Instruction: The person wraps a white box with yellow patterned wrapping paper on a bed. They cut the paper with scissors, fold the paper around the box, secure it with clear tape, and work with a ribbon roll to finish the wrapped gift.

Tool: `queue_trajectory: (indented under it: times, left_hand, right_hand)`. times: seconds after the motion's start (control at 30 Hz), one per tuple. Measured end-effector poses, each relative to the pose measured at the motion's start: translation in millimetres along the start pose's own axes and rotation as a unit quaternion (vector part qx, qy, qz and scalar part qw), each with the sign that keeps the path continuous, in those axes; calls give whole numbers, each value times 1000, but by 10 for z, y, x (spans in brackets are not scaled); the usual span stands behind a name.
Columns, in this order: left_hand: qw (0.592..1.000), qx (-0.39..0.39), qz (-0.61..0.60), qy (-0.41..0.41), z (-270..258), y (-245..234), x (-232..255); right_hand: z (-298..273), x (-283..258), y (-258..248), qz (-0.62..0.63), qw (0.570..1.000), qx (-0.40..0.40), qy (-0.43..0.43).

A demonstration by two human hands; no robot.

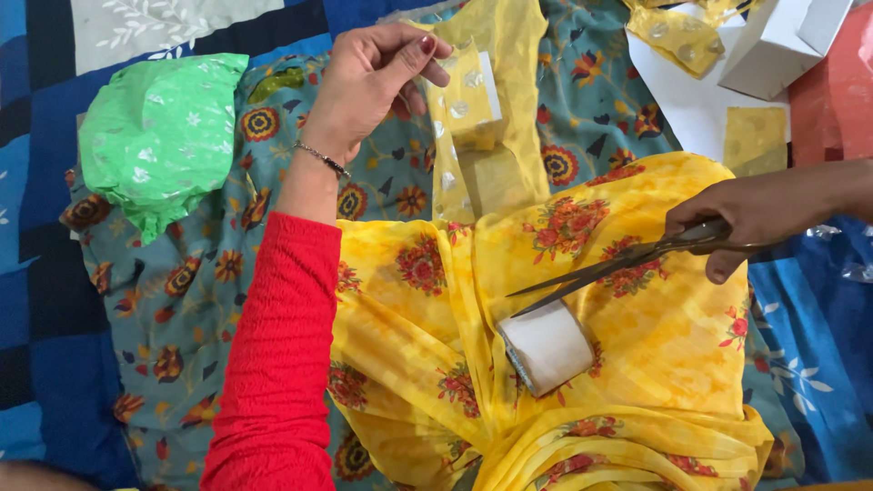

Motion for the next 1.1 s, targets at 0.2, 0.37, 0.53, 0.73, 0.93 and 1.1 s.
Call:
queue_trajectory:
  times: [0.2, 0.37, 0.53, 0.73, 0.93, 1.1]
  left_hand:
    - [1000, -2, -3, 8, -5, -10, -19]
    - [1000, 4, 0, 7, -1, -17, -36]
    - [1000, 14, 7, 4, -10, -43, -59]
    - [1000, 17, 4, -11, -28, -56, -111]
    - [999, 28, 7, -18, -36, -75, -159]
    - [998, 46, -7, -41, -17, -129, -277]
  right_hand:
    - [2, -210, -43, 1, 999, 30, -33]
    - [23, -277, -122, -27, 999, 47, 0]
    - [40, -366, -130, 12, 999, 41, -31]
    - [76, -346, -70, 41, 997, 28, -53]
    - [79, -280, -24, 37, 996, 44, -61]
    - [-46, -277, 53, 27, 996, 81, -40]
Point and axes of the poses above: each hand's wrist, its own z-axis towards the middle knuckle, its own y-axis out of the palm, x = y × z, the point moved 8 cm from there along z, towards the middle knuckle, and after that the axes turned 3 degrees about -y, right-handed, at the moved point
